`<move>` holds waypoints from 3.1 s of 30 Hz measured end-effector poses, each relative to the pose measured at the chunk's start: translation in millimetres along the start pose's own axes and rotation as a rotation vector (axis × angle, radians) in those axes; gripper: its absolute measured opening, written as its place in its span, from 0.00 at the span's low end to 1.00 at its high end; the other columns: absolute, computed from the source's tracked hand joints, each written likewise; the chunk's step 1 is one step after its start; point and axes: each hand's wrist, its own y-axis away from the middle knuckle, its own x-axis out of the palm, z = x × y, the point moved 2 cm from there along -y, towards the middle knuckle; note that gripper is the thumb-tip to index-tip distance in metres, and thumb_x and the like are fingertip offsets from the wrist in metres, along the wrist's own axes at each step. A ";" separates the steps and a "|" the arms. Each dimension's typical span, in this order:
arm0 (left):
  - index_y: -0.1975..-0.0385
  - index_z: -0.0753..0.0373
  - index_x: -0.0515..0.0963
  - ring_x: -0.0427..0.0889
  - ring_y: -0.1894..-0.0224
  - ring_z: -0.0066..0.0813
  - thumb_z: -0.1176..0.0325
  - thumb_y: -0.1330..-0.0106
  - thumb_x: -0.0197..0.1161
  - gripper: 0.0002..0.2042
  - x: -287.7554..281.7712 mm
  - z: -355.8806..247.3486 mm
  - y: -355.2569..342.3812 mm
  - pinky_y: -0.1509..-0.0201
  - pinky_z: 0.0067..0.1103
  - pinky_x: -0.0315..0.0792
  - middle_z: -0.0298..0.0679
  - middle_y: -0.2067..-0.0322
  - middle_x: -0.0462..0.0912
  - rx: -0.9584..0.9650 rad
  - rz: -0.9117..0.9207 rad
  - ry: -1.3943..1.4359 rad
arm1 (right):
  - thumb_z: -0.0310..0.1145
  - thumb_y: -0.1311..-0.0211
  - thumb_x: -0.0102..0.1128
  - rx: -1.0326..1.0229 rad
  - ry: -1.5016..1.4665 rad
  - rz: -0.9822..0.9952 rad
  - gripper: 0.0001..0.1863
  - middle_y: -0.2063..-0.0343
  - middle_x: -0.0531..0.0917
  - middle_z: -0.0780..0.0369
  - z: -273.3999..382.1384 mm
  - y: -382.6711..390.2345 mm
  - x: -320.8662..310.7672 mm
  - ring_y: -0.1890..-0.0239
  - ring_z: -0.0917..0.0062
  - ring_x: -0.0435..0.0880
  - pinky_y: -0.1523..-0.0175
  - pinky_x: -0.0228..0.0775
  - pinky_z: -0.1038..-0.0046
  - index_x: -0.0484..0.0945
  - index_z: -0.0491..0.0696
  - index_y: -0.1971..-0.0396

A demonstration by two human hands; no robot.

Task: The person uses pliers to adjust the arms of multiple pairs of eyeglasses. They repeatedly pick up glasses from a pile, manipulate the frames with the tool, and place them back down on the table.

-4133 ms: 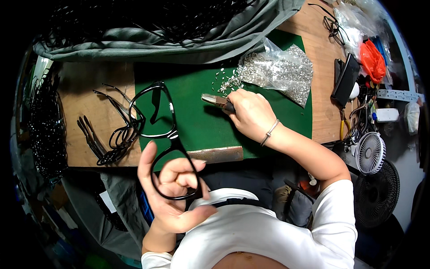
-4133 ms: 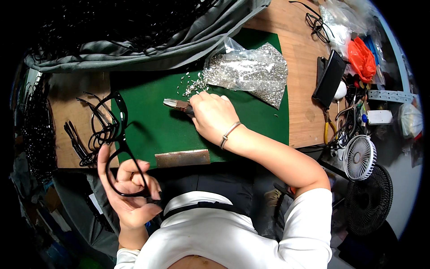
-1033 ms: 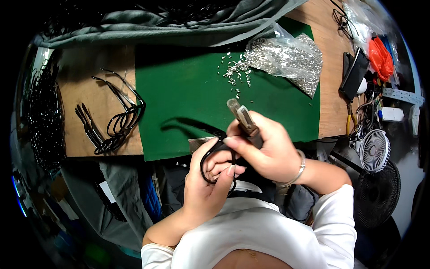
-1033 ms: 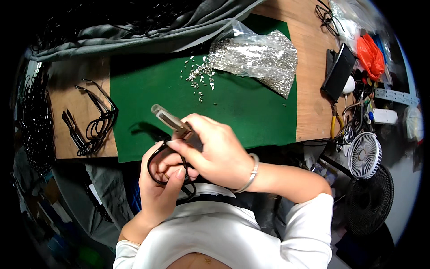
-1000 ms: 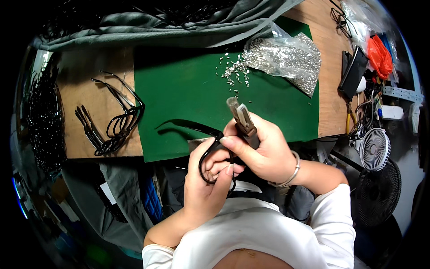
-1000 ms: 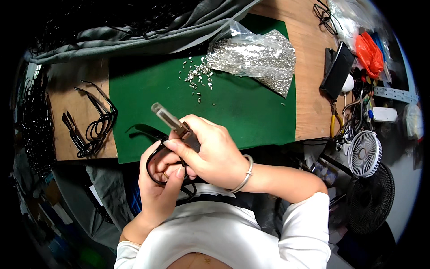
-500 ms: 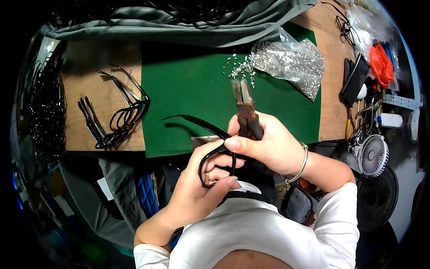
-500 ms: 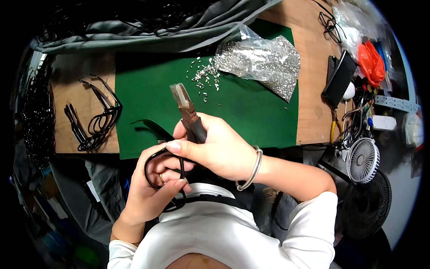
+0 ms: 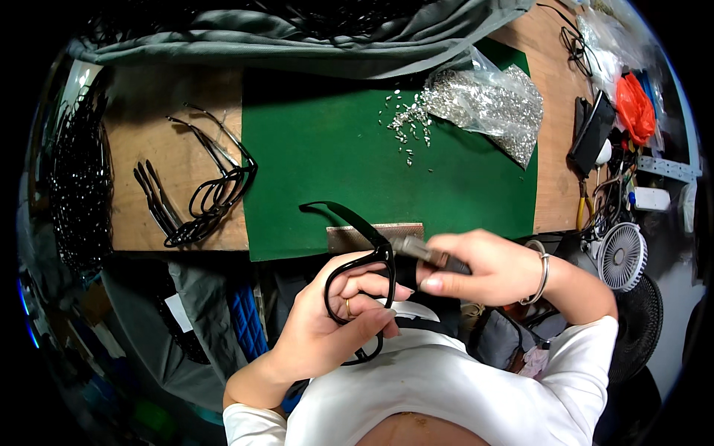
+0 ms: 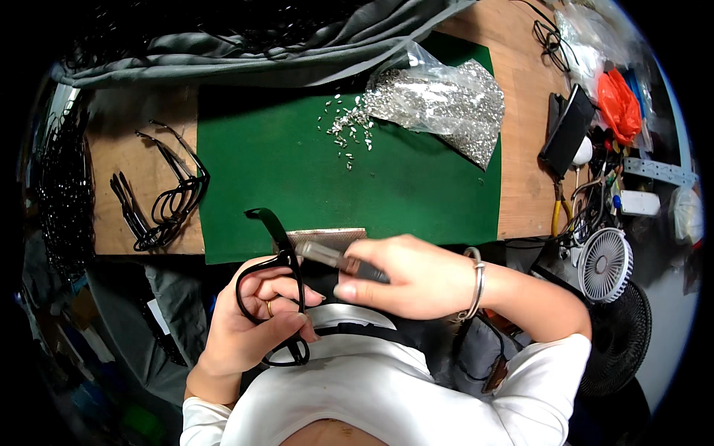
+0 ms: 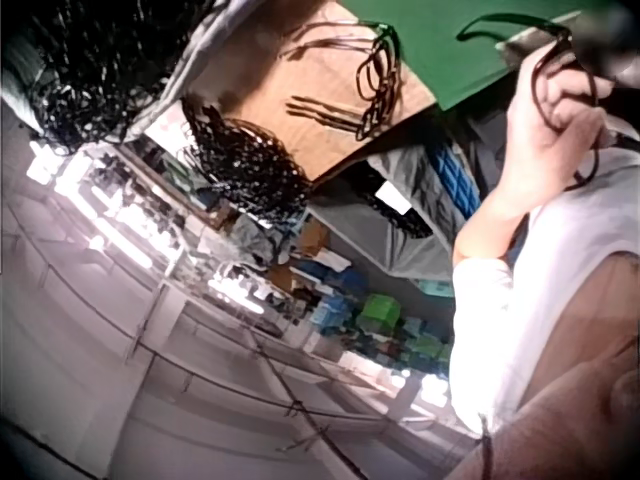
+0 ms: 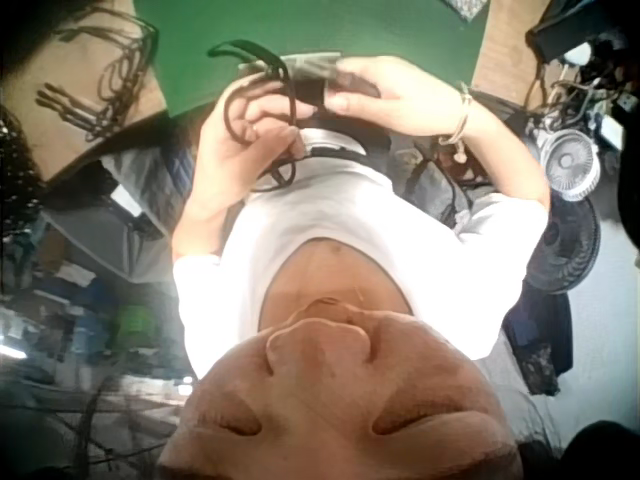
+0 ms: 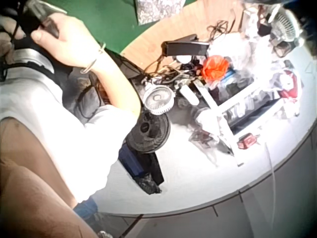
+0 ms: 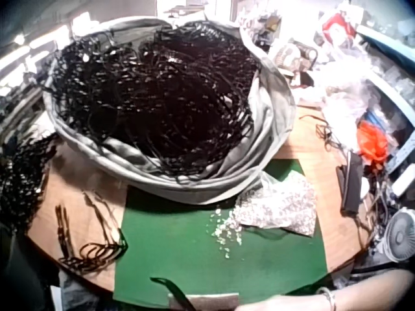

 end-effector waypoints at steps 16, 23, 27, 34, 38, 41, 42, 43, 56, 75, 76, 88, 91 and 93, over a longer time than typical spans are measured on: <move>0.51 0.69 0.59 0.78 0.70 0.28 0.87 0.45 0.48 0.20 6.2 4.4 0.8 0.66 0.17 0.72 0.49 0.60 0.73 -0.025 -0.045 -0.044 | 0.42 0.46 0.54 0.025 0.321 -0.039 0.18 0.81 0.77 0.52 6.0 -11.5 0.4 0.75 0.60 0.77 0.69 0.69 0.67 0.72 0.40 0.77; 0.50 0.68 0.59 0.78 0.70 0.27 0.86 0.45 0.48 0.20 9.0 -0.8 -1.3 0.66 0.17 0.71 0.49 0.59 0.73 -0.031 -0.049 -0.052 | 0.42 0.48 0.55 -0.026 0.262 -0.060 0.20 0.82 0.77 0.50 4.5 -11.0 -1.5 0.75 0.56 0.77 0.68 0.69 0.66 0.73 0.36 0.74; 0.49 0.68 0.58 0.78 0.70 0.27 0.86 0.45 0.48 0.22 8.7 -2.4 -3.3 0.66 0.17 0.71 0.49 0.59 0.73 -0.064 -0.055 -0.063 | 0.45 0.45 0.54 0.040 0.120 0.253 0.18 0.76 0.78 0.57 -3.1 -14.8 -24.5 0.73 0.69 0.77 0.67 0.67 0.73 0.74 0.43 0.70; 0.46 0.67 0.53 0.78 0.69 0.25 0.86 0.44 0.48 0.25 5.5 -7.8 -3.7 0.64 0.17 0.72 0.48 0.59 0.72 -0.007 -0.104 -0.080 | 0.40 0.47 0.55 -0.045 0.198 -0.251 0.16 0.75 0.76 0.51 -35.0 -30.4 -12.5 0.71 0.61 0.77 0.65 0.67 0.68 0.72 0.40 0.70; 0.47 0.67 0.58 0.78 0.68 0.24 0.80 0.42 0.52 0.22 -4.4 -13.6 -15.6 0.64 0.16 0.73 0.45 0.63 0.75 0.440 -0.284 -0.832 | 0.38 0.48 0.55 -0.006 0.178 -0.301 0.14 0.77 0.76 0.52 -29.3 -34.5 -10.8 0.72 0.61 0.76 0.67 0.66 0.68 0.71 0.41 0.72; 0.48 0.67 0.58 0.77 0.70 0.21 0.81 0.42 0.51 0.21 -34.4 -28.9 -46.4 0.66 0.16 0.73 0.44 0.63 0.75 0.437 -0.465 -0.779 | 0.37 0.49 0.56 -0.052 0.213 -0.304 0.13 0.77 0.75 0.52 -28.6 -36.3 -2.4 0.73 0.60 0.76 0.67 0.66 0.69 0.71 0.41 0.73; 0.48 0.68 0.58 0.77 0.71 0.21 0.81 0.42 0.51 0.21 -42.0 -36.0 -44.9 0.67 0.15 0.72 0.44 0.62 0.74 0.439 -0.502 -0.707 | 0.36 0.49 0.56 -0.071 0.213 -0.281 0.12 0.77 0.75 0.52 -26.7 -35.8 -1.8 0.73 0.61 0.76 0.67 0.66 0.69 0.71 0.41 0.73; 0.48 0.68 0.58 0.77 0.71 0.21 0.81 0.43 0.51 0.21 -48.9 -39.9 -44.1 0.67 0.15 0.72 0.44 0.62 0.74 0.437 -0.522 -0.630 | 0.36 0.49 0.56 -0.074 0.210 -0.267 0.12 0.76 0.76 0.53 -26.4 -33.3 -1.0 0.72 0.61 0.76 0.66 0.66 0.69 0.71 0.41 0.73; 0.68 0.66 0.70 0.72 0.67 0.44 0.63 0.44 0.56 0.12 -127.5 -66.1 -28.3 0.64 0.29 0.67 0.46 0.74 0.74 0.390 -0.837 -1.904 | 0.35 0.48 0.55 -0.185 0.168 -0.328 0.11 0.74 0.77 0.54 -10.8 -37.4 -7.0 0.71 0.64 0.77 0.65 0.68 0.71 0.72 0.42 0.72; 0.71 0.63 0.75 0.76 0.72 0.21 0.65 0.37 0.50 0.10 12.8 -163.3 -137.3 0.68 0.15 0.68 0.36 0.74 0.78 1.333 -0.599 -1.227 | 0.30 0.52 0.58 -0.153 0.286 -0.506 0.10 0.76 0.75 0.58 -49.2 -4.2 -2.8 0.73 0.66 0.75 0.66 0.66 0.73 0.72 0.42 0.71; 0.69 0.64 0.74 0.77 0.70 0.23 0.65 0.36 0.48 0.10 17.3 -167.5 -120.5 0.66 0.17 0.70 0.39 0.71 0.78 1.325 -0.517 -1.123 | 0.30 0.52 0.58 -0.162 0.315 -0.555 0.10 0.76 0.75 0.57 -45.2 -4.4 -3.4 0.73 0.64 0.75 0.66 0.66 0.71 0.72 0.42 0.71; 0.51 0.65 0.50 0.71 0.82 0.23 0.79 0.45 0.50 0.23 5.4 -60.8 11.2 0.79 0.20 0.71 0.47 0.70 0.74 0.471 -0.242 -0.181 | 0.27 0.58 0.57 -0.127 0.777 -0.667 0.22 0.61 0.69 0.56 -50.3 -3.4 -0.2 0.67 0.65 0.73 0.61 0.65 0.67 0.67 0.41 0.58; 0.50 0.64 0.47 0.72 0.68 0.18 0.85 0.52 0.60 0.33 -2.3 -18.3 -4.0 0.59 0.13 0.67 0.51 0.58 0.73 0.360 -0.241 -0.415 | 0.26 0.57 0.56 -0.110 0.640 -0.676 0.11 0.70 0.73 0.55 -45.3 -9.0 -24.2 0.68 0.60 0.74 0.63 0.67 0.64 0.69 0.42 0.70; 0.49 0.65 0.46 0.72 0.69 0.16 0.84 0.52 0.59 0.33 4.2 -5.3 -13.4 0.60 0.11 0.66 0.50 0.58 0.74 0.473 -0.322 -0.458 | 0.27 0.57 0.57 0.000 0.595 -0.691 0.08 0.76 0.74 0.55 -52.1 -24.3 -34.5 0.69 0.60 0.74 0.63 0.67 0.64 0.70 0.42 0.75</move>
